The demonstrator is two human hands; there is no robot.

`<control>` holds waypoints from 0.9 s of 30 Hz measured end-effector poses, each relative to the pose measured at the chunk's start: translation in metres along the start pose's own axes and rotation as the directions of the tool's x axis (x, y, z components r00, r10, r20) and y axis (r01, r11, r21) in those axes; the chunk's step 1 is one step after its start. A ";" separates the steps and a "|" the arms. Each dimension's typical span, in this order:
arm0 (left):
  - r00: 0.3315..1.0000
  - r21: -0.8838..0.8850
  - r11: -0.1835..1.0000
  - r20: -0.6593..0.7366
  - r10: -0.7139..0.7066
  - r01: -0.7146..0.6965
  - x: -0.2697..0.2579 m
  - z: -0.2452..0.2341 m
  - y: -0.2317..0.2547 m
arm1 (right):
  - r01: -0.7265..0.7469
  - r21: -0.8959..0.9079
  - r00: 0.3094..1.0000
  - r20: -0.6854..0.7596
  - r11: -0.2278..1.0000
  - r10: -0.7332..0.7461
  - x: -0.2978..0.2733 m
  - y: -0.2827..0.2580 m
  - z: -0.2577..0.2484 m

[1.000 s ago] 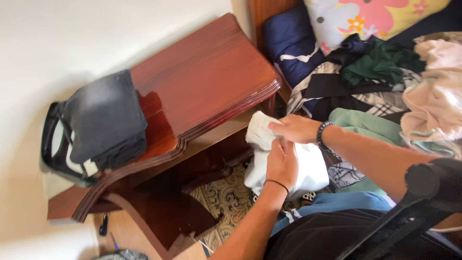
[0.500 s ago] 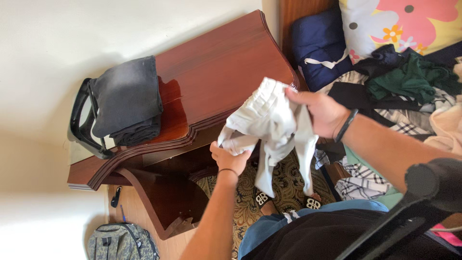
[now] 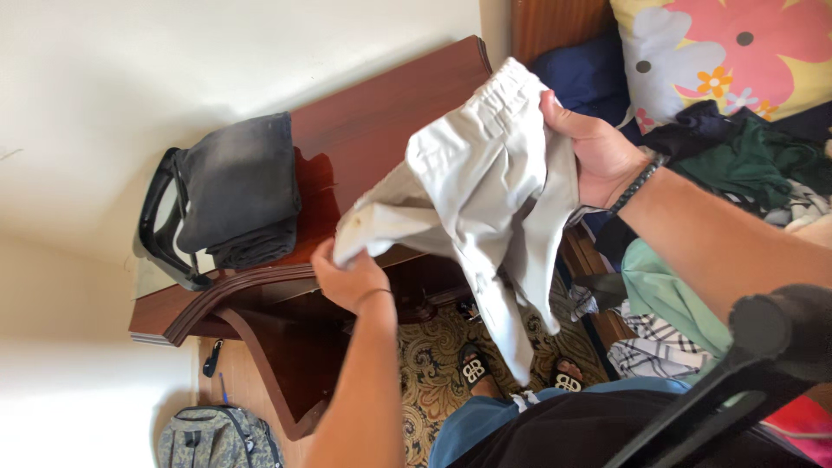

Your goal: The person folds a pair of black jeans and a pair of white pants on a wooden table. They button the jeans, spread them out, and fold them into a smaller rectangle before picking up the white pants from a pile on the bed and folding them similarly.

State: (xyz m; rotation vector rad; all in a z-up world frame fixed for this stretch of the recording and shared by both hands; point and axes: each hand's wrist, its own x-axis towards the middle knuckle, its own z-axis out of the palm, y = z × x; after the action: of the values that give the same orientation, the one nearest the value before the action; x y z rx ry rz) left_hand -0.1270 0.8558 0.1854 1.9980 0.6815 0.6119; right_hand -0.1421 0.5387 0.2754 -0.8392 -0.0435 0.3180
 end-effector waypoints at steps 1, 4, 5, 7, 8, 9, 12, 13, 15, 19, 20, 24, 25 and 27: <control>0.993 -0.147 0.983 -0.036 0.108 -0.112 0.015 0.000 -0.002 | 0.001 0.000 1.000 0.005 1.000 -0.001 0.004 0.001 -0.005; 0.975 -0.335 0.918 -0.010 0.223 -0.214 0.049 -0.011 0.006 | 0.006 -0.054 0.995 -0.102 0.999 -0.012 0.013 0.004 -0.032; 0.974 -0.336 0.917 -0.009 0.227 -0.216 0.050 -0.013 0.008 | 0.033 -0.210 0.985 -0.157 0.977 -0.067 0.016 0.006 -0.044; 0.893 -0.278 0.854 -0.037 0.448 -0.439 0.050 -0.016 0.010 | 0.052 -0.366 0.972 -0.196 0.929 -0.131 0.025 0.016 -0.066; 0.892 -0.278 0.853 -0.036 0.450 -0.442 0.048 -0.014 0.008 | 0.074 -0.407 0.955 -0.234 0.910 -0.183 0.029 0.027 -0.074; 0.890 -0.265 0.858 -0.004 0.456 -0.441 0.043 -0.009 0.004 | 0.094 -0.449 0.934 -0.269 0.889 -0.235 0.034 0.038 -0.081; 0.895 -0.241 0.869 0.010 0.447 -0.431 0.044 0.004 -0.016 | -0.132 -0.590 0.825 -0.511 0.796 -0.242 0.038 0.060 -0.089; 0.902 -0.231 0.877 -0.014 0.431 -0.422 0.046 0.007 -0.022 | -0.134 -0.590 0.824 -0.513 0.796 -0.241 0.034 0.061 -0.088; 0.929 -0.320 0.886 0.044 0.366 -0.335 0.052 0.006 -0.034 | -0.233 -0.366 0.785 -0.618 0.901 -0.048 0.026 0.065 -0.083; 0.789 -0.163 0.986 0.610 0.072 0.036 0.085 -0.027 -0.026 | -0.380 -0.340 0.835 -0.525 0.860 0.162 0.013 0.048 -0.088; 0.787 -0.160 0.986 0.613 0.072 0.035 0.099 -0.042 -0.018 | -0.481 -0.392 0.842 -0.454 0.784 0.290 0.010 0.037 -0.092; 0.205 0.380 0.791 0.925 -0.320 -0.479 0.133 -0.080 0.023 | -0.676 -0.548 0.692 -0.241 0.494 0.680 0.013 0.006 -0.098; 0.142 0.443 0.688 0.882 -0.449 -0.575 0.139 -0.079 0.032 | -0.679 -0.544 0.690 -0.242 0.494 0.682 0.016 0.000 -0.099; 0.098 0.345 0.788 0.933 -0.346 -0.511 0.155 -0.072 0.043 | -0.626 -0.701 0.698 -0.309 0.341 0.646 0.034 -0.015 -0.103</control>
State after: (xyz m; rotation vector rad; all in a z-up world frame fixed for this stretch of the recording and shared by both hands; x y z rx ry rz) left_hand -0.0524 0.9844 0.2794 2.4123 -0.2501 -1.2101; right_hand -0.0894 0.4650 0.2145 -1.7349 0.1565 1.1369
